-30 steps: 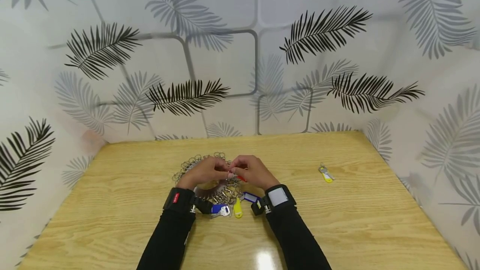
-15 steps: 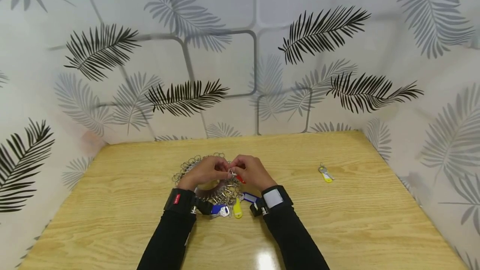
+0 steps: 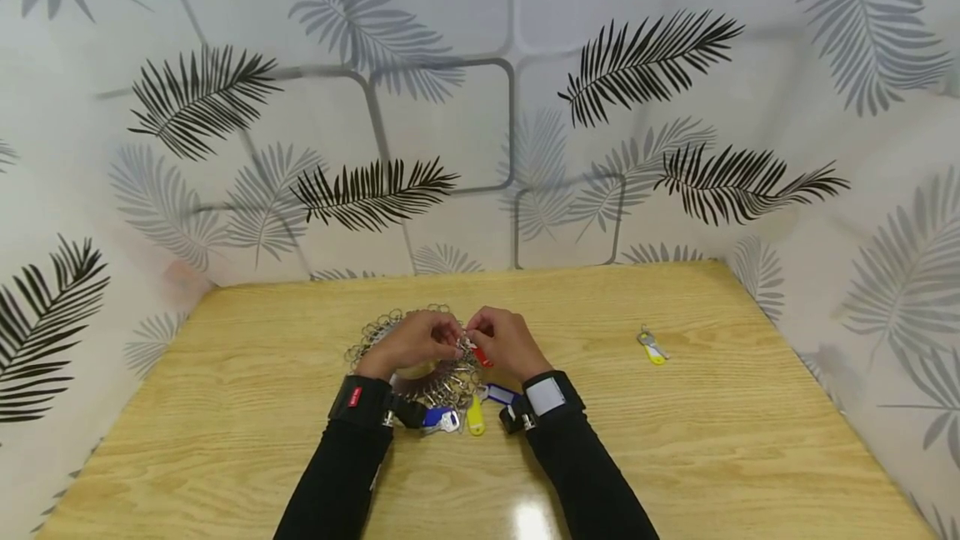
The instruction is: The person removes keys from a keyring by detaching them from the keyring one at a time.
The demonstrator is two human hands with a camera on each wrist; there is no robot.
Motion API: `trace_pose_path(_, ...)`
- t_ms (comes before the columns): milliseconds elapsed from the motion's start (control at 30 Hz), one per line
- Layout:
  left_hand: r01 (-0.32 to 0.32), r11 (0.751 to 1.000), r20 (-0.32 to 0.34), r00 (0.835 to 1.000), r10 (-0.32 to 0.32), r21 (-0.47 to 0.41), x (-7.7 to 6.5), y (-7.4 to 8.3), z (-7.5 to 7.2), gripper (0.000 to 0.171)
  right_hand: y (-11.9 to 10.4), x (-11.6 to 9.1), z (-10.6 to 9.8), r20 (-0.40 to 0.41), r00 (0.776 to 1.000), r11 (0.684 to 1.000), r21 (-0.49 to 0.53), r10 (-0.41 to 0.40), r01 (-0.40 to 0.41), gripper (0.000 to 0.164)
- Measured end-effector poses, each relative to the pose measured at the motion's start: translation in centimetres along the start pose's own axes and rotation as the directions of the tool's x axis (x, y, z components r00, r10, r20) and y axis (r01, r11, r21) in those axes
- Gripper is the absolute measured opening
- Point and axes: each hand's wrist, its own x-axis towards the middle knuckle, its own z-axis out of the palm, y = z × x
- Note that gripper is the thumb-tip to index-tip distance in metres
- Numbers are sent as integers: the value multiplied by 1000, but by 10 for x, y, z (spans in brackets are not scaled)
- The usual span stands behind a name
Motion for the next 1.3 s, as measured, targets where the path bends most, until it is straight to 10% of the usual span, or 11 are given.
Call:
trace_pose_path(267, 44, 998, 18, 999, -43, -44, -4, 3, -4, 19, 3, 1, -1, -22, 999, 998, 58, 31, -29, 4)
trace_pose_path(833, -62, 983, -192, 981, 28, -172, 1, 6, -7, 7, 3, 1, -7, 117, 993, 935, 353, -25, -18, 20)
trace_pose_path(1300, -64, 972, -201, 979, 18, -224, 3, 7, -5, 4, 0, -1, -8, 75, 996, 948, 311, 53, -74, 15)
